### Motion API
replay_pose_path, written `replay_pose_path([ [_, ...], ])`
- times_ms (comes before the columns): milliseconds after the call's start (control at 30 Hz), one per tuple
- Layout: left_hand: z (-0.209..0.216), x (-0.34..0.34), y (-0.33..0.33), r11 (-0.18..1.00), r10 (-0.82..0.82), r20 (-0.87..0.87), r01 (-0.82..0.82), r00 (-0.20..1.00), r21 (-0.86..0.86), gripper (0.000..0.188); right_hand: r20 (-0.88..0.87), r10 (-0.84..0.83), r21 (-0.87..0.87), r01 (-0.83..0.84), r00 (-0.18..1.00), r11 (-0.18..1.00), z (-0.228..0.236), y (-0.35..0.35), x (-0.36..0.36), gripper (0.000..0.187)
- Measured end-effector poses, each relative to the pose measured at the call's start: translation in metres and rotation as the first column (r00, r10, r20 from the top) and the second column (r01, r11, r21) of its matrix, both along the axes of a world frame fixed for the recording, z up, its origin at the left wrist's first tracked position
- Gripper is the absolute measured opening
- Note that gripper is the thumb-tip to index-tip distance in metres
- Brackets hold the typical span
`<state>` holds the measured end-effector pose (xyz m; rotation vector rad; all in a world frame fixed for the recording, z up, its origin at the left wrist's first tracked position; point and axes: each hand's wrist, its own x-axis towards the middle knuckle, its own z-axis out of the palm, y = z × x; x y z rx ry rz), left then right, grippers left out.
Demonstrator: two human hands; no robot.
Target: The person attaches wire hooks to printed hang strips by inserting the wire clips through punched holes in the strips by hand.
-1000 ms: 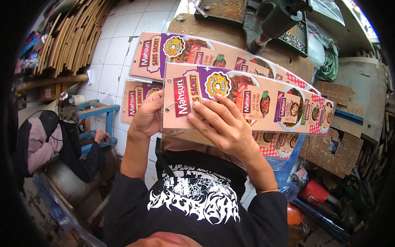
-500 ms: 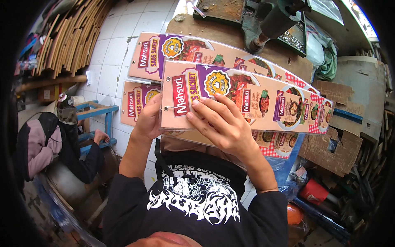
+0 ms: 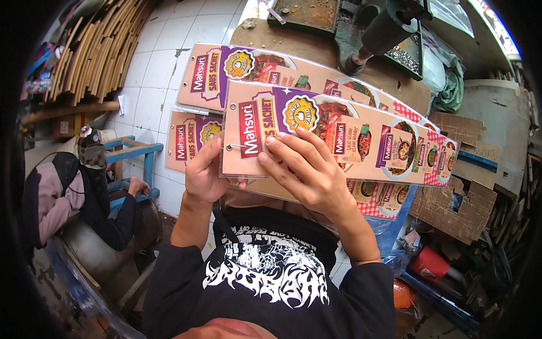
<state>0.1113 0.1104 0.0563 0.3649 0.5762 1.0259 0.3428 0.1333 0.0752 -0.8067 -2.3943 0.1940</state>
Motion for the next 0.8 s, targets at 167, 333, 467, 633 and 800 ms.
replay_pose_path([
  [167,0.002,0.008,0.0,0.998,0.062,-0.019,-0.063,0.998,-0.033,0.048,-0.005,0.0,-0.01,0.0,1.0,1.0,0.0,0.0,0.0,0.039],
  [333,0.004,0.013,0.002,0.996,0.075,0.016,-0.074,0.997,-0.047,0.049,-0.024,-0.001,-0.004,0.001,1.0,1.0,-0.001,0.001,0.0,0.04],
  [467,0.005,0.014,0.003,0.994,0.091,0.004,-0.09,0.996,-0.068,0.05,-0.036,0.001,-0.013,-0.002,0.999,1.0,-0.001,0.002,-0.001,0.039],
  [633,-0.005,0.013,0.003,0.997,0.08,-0.019,-0.079,0.997,0.015,0.049,-0.068,-0.01,-0.026,0.009,0.998,1.0,-0.001,0.002,-0.001,0.04],
  [800,0.001,0.017,0.003,0.994,0.102,-0.099,-0.098,0.99,0.047,0.049,-0.069,-0.006,-0.038,0.003,0.998,0.999,0.0,0.003,-0.001,0.04],
])
